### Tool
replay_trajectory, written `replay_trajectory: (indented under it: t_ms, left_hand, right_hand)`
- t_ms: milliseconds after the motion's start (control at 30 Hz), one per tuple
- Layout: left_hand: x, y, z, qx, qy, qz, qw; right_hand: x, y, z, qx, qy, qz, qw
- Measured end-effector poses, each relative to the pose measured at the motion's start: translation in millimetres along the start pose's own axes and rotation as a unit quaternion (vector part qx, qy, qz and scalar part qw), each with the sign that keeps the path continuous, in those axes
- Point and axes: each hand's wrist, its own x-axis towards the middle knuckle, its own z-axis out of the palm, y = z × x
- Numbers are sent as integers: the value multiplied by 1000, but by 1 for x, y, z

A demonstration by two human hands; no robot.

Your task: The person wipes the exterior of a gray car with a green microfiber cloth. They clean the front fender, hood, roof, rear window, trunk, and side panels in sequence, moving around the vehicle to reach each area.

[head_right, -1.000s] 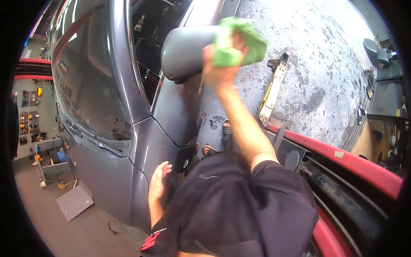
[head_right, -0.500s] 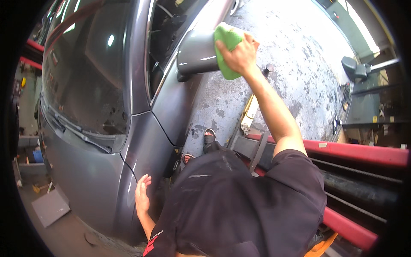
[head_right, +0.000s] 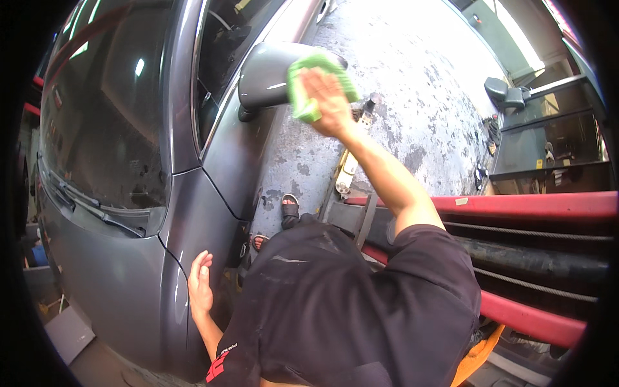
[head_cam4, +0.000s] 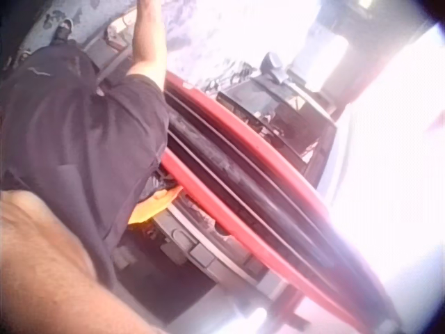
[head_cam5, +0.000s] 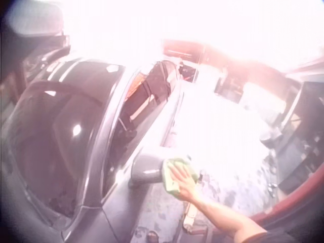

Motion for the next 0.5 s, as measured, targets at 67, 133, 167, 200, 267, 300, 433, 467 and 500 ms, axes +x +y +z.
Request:
replay_trajectory:
  t_ms: [67,133,167,200,267,300,433,467,500]
  left_hand:
    - [-16,-5,-2,-11,17,-30,999]
    - [-22,-6,3,-17,19,-29,999]
    - [-20,-4,7,-19,15,-34,999]
    - [-16,-1,12,-8,19,-72,997]
    - [-2,7,20,-3,-20,-8,1000]
    - [6,12,23,27,-29,24,999]
    - [22,32,19,-168,-98,82,977]
    - [23,36,17,-268,-133,102,949]
    - [25,40,15,-302,-130,106,938]
  right_hand:
    - [6,14,-6,143,105,119,977]
    - [19,2,-5,216,142,144,955]
    - [25,-15,1,170,177,181,952]
    - [26,-36,7,143,196,241,940]
    - [22,-61,9,83,91,109,986]
    - [21,-64,7,74,67,43,994]
    - [52,-36,-13,116,131,37,984]
    - [78,-26,-15,224,123,114,960]
    - [99,-15,-22,173,25,128,976]
